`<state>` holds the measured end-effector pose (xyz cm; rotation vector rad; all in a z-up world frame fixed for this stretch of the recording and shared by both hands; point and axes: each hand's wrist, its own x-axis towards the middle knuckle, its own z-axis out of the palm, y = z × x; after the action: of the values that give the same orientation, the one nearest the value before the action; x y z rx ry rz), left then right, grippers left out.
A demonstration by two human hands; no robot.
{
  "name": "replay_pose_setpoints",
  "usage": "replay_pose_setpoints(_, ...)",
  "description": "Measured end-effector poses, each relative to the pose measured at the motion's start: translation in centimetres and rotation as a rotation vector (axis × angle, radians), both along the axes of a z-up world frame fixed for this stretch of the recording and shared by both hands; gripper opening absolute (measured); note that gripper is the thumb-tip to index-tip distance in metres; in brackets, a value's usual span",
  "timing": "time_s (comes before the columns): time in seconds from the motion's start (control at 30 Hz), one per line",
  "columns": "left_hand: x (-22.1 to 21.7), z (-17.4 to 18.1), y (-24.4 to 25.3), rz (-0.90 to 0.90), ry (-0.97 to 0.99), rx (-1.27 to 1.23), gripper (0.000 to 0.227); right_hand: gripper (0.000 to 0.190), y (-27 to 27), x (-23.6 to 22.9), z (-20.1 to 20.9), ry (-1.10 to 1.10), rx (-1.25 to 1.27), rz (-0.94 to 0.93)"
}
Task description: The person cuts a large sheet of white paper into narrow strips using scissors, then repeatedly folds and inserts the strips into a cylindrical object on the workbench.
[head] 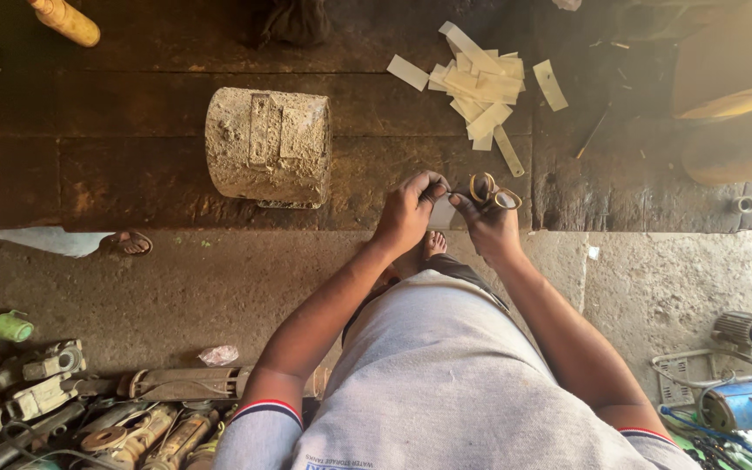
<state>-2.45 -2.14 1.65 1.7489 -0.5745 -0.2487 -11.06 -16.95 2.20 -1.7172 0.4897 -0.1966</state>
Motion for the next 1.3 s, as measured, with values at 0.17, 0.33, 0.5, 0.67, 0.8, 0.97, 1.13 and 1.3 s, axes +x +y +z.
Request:
replay_pose_setpoints(0.17,0.1,-0.4,0.5,-0.103,0.034,-0.090,0.015,0.012,-0.1,-0.2,-0.5,0.008,-0.009,-0.043)
replay_pose_setpoints(0.33,0.1,-0.7,1.2,-0.049,-0.046,-0.068,0.014,0.017,-0.6,-0.9,0.8,0.065,0.118,0.057)
replay_pose_setpoints(0.5,0.0,-0.9,1.0,-0.026,0.085,-0.120,0.011,0.021,-1.0,-0.8,1.6,0.077,0.291,0.087)
replay_pose_setpoints(0.67,0.1,-0.9,0.6,-0.049,0.167,-0.133,0.011,0.020,-0.7,-0.6,1.3,-0.031,0.186,0.062)
replay_pose_setpoints(0.8,0.0,-1.0,0.5,-0.105,0.225,-0.147,0.010,0.017,-0.7,-0.8,1.3,-0.074,-0.239,0.034)
replay_pose_setpoints(0.97,1.7,-2.6,-0.5,-0.129,0.303,-0.040,0.013,0.012,-1.2,0.0,0.6,0.014,-0.322,-0.007)
replay_pose_setpoints(1.13,4.5,-7.8,-2.5,-0.052,-0.347,0.152,0.012,0.037,-3.7,2.0,-3.5,0.167,-0.491,-0.011)
replay_pose_setpoints(1.3,3.9,-14.1,-3.5,-0.073,-0.819,0.507,0.009,0.036,-5.1,3.4,-9.8,0.213,-0.610,-0.048)
